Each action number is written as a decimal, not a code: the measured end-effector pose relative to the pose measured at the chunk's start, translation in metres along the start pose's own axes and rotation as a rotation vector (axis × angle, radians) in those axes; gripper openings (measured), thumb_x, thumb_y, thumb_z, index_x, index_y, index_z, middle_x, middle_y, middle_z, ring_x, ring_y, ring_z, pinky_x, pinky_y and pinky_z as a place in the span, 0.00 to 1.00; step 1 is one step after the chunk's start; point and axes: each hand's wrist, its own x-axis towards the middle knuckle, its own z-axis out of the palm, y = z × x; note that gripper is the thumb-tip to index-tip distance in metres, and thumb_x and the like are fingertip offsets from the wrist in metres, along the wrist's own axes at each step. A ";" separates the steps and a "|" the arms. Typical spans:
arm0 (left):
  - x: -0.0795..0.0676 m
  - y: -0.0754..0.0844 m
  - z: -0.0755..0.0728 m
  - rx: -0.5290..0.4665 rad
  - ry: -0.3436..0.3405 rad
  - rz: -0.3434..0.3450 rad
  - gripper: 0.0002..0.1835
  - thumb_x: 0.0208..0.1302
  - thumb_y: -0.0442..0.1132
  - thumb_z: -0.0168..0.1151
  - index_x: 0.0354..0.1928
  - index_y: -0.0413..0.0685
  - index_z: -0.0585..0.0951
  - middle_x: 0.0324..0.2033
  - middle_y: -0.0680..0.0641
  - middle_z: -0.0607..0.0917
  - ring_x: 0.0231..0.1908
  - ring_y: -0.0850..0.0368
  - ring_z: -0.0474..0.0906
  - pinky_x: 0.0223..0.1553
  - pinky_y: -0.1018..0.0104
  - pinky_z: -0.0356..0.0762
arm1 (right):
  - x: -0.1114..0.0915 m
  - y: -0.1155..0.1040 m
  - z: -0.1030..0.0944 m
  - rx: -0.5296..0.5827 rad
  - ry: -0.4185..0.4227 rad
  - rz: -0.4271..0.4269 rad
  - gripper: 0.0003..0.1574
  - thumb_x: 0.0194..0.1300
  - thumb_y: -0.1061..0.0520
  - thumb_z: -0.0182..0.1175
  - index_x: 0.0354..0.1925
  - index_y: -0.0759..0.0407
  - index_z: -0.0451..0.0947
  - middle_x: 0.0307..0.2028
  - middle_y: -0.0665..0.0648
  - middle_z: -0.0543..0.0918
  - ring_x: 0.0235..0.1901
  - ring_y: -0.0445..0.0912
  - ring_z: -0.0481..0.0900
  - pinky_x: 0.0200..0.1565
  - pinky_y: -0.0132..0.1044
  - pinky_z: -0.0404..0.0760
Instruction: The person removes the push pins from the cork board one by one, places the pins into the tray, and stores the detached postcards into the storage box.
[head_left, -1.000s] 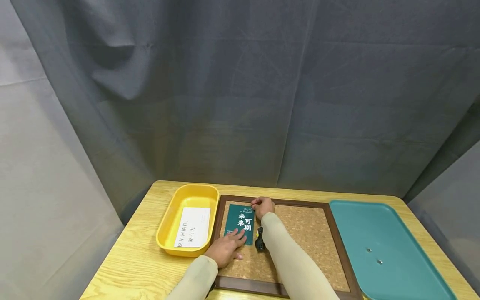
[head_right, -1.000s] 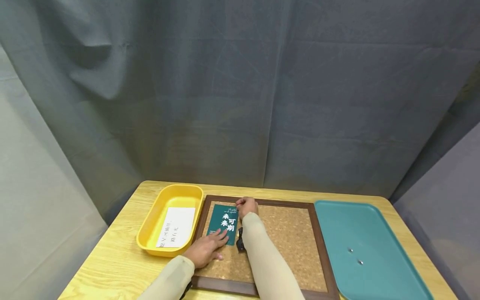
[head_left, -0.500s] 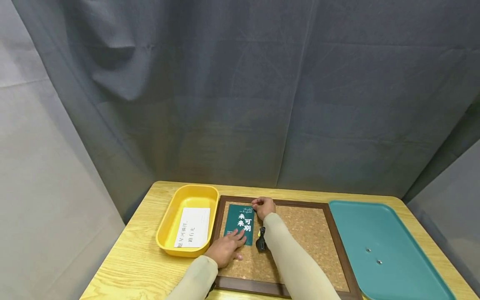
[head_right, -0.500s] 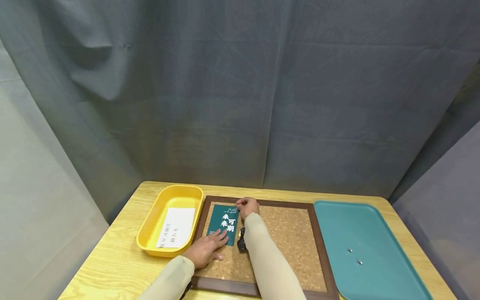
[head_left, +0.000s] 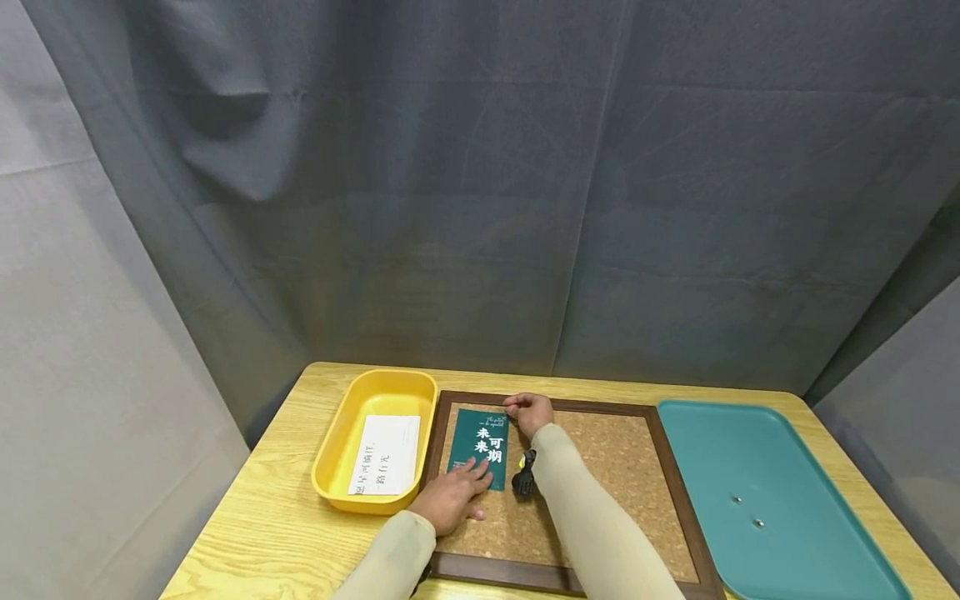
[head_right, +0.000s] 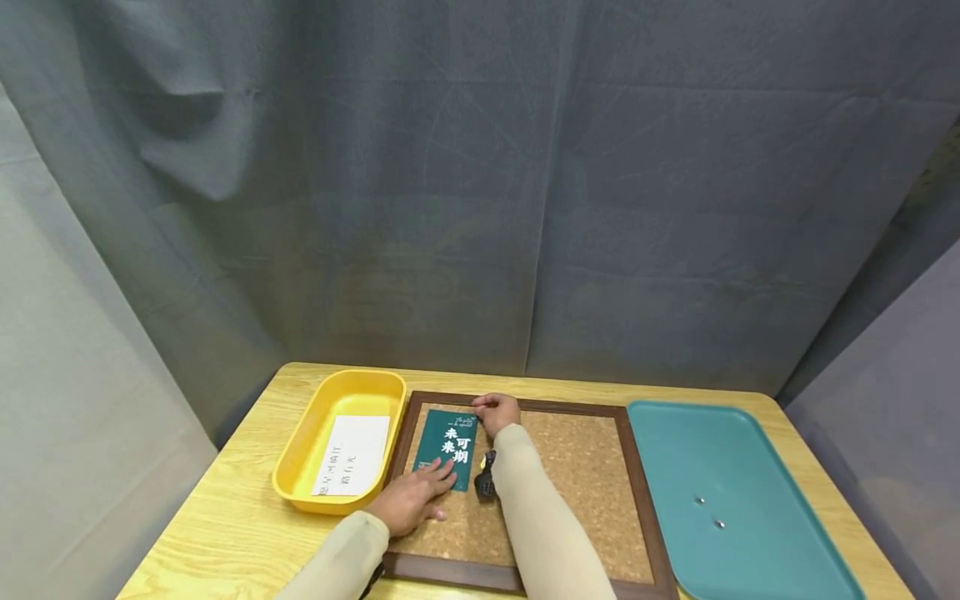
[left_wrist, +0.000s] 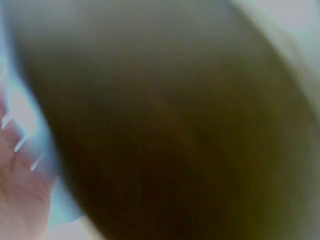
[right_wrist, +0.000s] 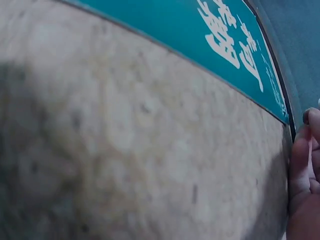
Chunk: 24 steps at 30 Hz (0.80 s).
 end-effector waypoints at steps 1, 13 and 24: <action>0.000 0.000 0.000 0.000 0.000 0.000 0.36 0.58 0.54 0.61 0.68 0.49 0.70 0.70 0.48 0.65 0.70 0.49 0.58 0.67 0.56 0.61 | 0.000 0.000 -0.001 0.007 -0.001 0.003 0.05 0.63 0.67 0.62 0.38 0.66 0.84 0.38 0.60 0.85 0.36 0.48 0.78 0.38 0.37 0.77; 0.000 0.000 -0.001 -0.003 -0.006 0.003 0.35 0.58 0.53 0.60 0.68 0.49 0.70 0.70 0.48 0.64 0.70 0.49 0.58 0.68 0.56 0.61 | 0.003 0.004 -0.002 0.066 0.015 0.034 0.05 0.63 0.67 0.62 0.37 0.65 0.84 0.35 0.59 0.85 0.31 0.45 0.78 0.33 0.33 0.77; 0.000 0.001 -0.003 -0.014 -0.016 -0.011 0.36 0.58 0.53 0.60 0.68 0.49 0.70 0.70 0.48 0.64 0.70 0.49 0.57 0.68 0.57 0.60 | -0.005 -0.001 -0.006 0.123 0.019 0.014 0.08 0.64 0.66 0.61 0.41 0.69 0.83 0.36 0.59 0.84 0.33 0.48 0.79 0.35 0.39 0.79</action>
